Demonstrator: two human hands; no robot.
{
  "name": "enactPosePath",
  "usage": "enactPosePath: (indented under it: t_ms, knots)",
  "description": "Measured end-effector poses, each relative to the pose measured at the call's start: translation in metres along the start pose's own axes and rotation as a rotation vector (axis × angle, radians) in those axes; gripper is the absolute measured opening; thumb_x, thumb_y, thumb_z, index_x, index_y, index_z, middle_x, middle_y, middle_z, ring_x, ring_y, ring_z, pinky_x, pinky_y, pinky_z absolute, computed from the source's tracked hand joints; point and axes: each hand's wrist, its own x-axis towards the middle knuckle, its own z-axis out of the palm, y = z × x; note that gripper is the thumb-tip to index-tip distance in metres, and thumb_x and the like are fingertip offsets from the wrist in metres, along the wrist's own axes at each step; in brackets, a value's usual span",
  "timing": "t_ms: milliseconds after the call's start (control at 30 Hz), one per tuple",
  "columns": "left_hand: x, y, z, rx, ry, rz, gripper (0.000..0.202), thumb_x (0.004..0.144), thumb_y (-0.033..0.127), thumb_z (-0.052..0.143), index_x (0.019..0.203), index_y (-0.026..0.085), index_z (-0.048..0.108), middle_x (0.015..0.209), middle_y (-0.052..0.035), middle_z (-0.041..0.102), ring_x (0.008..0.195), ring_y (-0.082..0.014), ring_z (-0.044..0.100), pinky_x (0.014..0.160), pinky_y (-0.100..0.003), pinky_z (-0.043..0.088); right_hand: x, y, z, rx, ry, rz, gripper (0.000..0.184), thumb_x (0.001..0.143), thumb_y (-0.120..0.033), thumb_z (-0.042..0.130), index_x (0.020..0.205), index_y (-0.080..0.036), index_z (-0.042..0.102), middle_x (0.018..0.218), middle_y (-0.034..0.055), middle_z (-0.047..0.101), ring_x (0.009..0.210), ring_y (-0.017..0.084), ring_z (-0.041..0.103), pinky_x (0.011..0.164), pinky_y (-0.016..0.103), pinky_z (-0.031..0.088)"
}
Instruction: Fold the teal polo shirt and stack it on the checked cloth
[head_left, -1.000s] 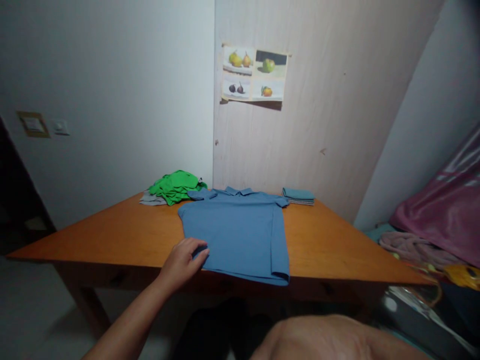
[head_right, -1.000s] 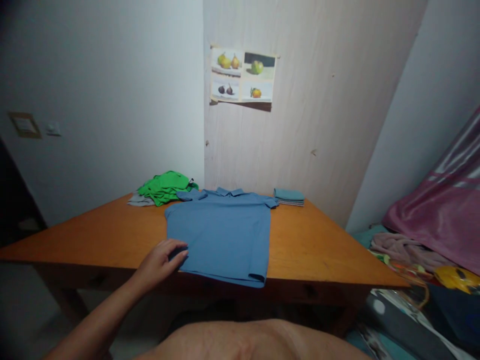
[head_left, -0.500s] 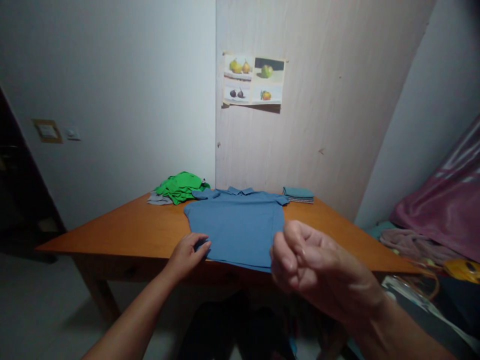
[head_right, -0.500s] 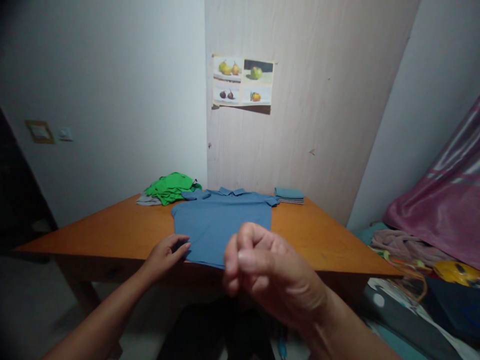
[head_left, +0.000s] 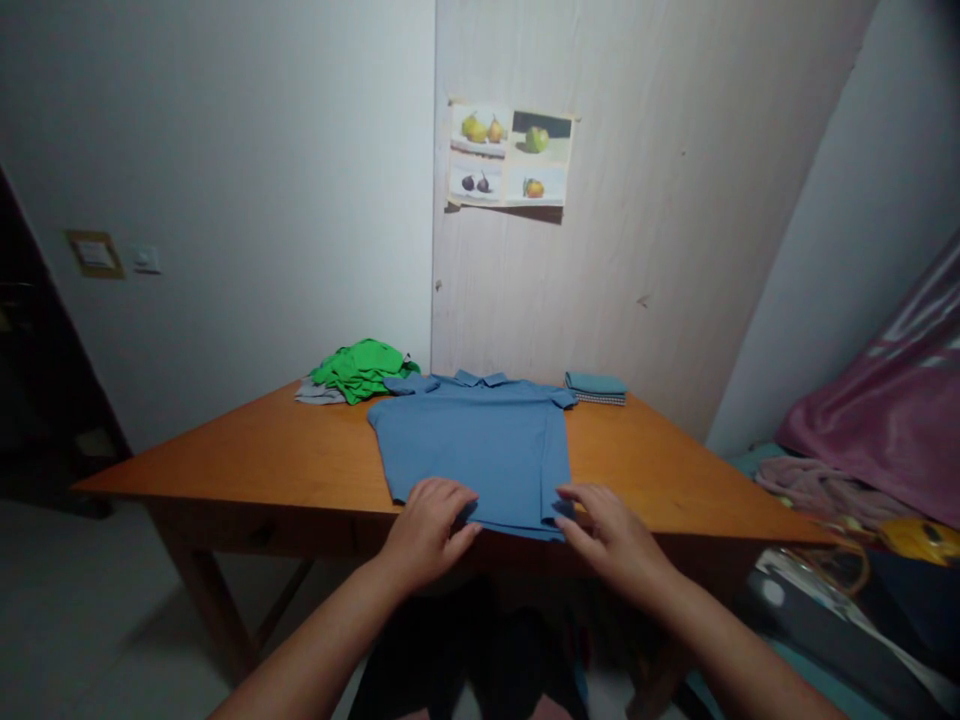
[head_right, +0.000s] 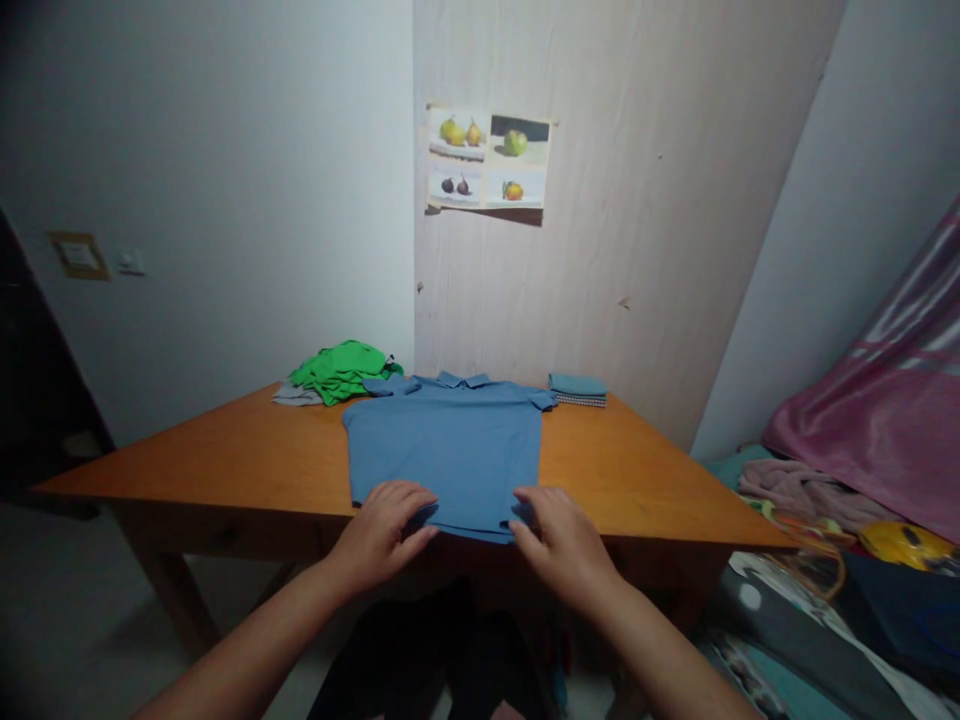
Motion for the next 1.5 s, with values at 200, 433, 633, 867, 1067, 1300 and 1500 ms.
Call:
enactPosePath:
  t_ms: [200, 433, 633, 867, 1067, 1300, 1500]
  knots:
    - [0.001, 0.002, 0.017, -0.004, -0.036, -0.028, 0.035, 0.088, 0.037, 0.064, 0.12, 0.024, 0.06, 0.123, -0.0082, 0.064, 0.115, -0.0278, 0.055, 0.099, -0.043, 0.041, 0.012, 0.014, 0.009, -0.3, 0.011, 0.115, 0.011, 0.085, -0.025, 0.054, 0.088, -0.021, 0.064, 0.087, 0.0057, 0.066, 0.083, 0.021, 0.058, 0.073, 0.03, 0.037]
    - [0.001, 0.0, 0.018, 0.007, -0.024, -0.036, 0.034, 0.086, 0.032, 0.066, 0.119, 0.025, 0.061, 0.122, -0.0069, 0.063, 0.114, -0.0268, 0.055, 0.096, -0.041, 0.04, -0.015, 0.044, -0.012, -0.337, 0.272, 0.478, 0.024, 0.09, -0.038, 0.046, 0.072, -0.024, 0.05, 0.065, -0.0006, 0.056, 0.063, 0.018, 0.052, 0.056, 0.029, 0.027]
    - [0.002, 0.003, 0.019, 0.02, -0.028, -0.039, 0.03, 0.087, 0.028, 0.063, 0.117, 0.024, 0.061, 0.118, -0.0069, 0.064, 0.112, -0.0263, 0.055, 0.095, -0.04, 0.04, -0.028, 0.04, -0.011, -0.296, 0.308, 0.189, 0.02, 0.09, -0.036, 0.048, 0.096, -0.022, 0.062, 0.097, 0.0071, 0.069, 0.093, 0.025, 0.062, 0.081, 0.036, 0.043]
    - [0.006, 0.01, 0.018, 0.044, -0.015, -0.017, 0.02, 0.091, 0.024, 0.058, 0.11, 0.026, 0.064, 0.114, -0.005, 0.065, 0.109, -0.0242, 0.055, 0.095, -0.039, 0.036, -0.024, 0.035, 0.009, -0.386, 0.061, -0.11, 0.041, 0.089, -0.034, 0.058, 0.13, -0.028, 0.061, 0.136, 0.011, 0.059, 0.125, 0.031, 0.052, 0.101, 0.049, 0.04]
    - [0.025, 0.022, 0.011, 0.168, 0.043, -0.056, 0.017, 0.099, 0.028, 0.045, 0.101, 0.023, 0.061, 0.098, -0.0054, 0.067, 0.097, -0.0226, 0.058, 0.094, -0.041, 0.034, 0.018, 0.033, 0.001, -0.35, 0.132, -0.089, 0.025, 0.094, -0.027, 0.045, 0.107, -0.022, 0.065, 0.114, 0.0111, 0.07, 0.106, 0.028, 0.062, 0.091, 0.042, 0.046]
    - [0.043, 0.005, -0.005, 0.412, 0.003, -0.28, 0.019, 0.081, 0.013, 0.055, 0.098, 0.021, 0.059, 0.097, -0.0077, 0.069, 0.096, -0.0271, 0.061, 0.087, -0.044, 0.034, 0.076, 0.018, -0.046, -0.304, 0.312, -0.003, 0.027, 0.094, -0.036, 0.044, 0.105, -0.023, 0.064, 0.095, 0.0069, 0.071, 0.084, 0.024, 0.066, 0.071, 0.033, 0.045]
    - [0.045, -0.04, -0.057, 0.515, 0.152, -0.532, 0.025, 0.079, 0.014, 0.053, 0.101, 0.023, 0.061, 0.101, -0.0071, 0.071, 0.099, -0.0275, 0.063, 0.082, -0.04, 0.036, 0.097, 0.037, -0.086, -0.279, 0.394, 0.154, 0.031, 0.09, -0.041, 0.047, 0.104, -0.022, 0.067, 0.08, 0.0054, 0.069, 0.073, 0.023, 0.063, 0.063, 0.031, 0.041]
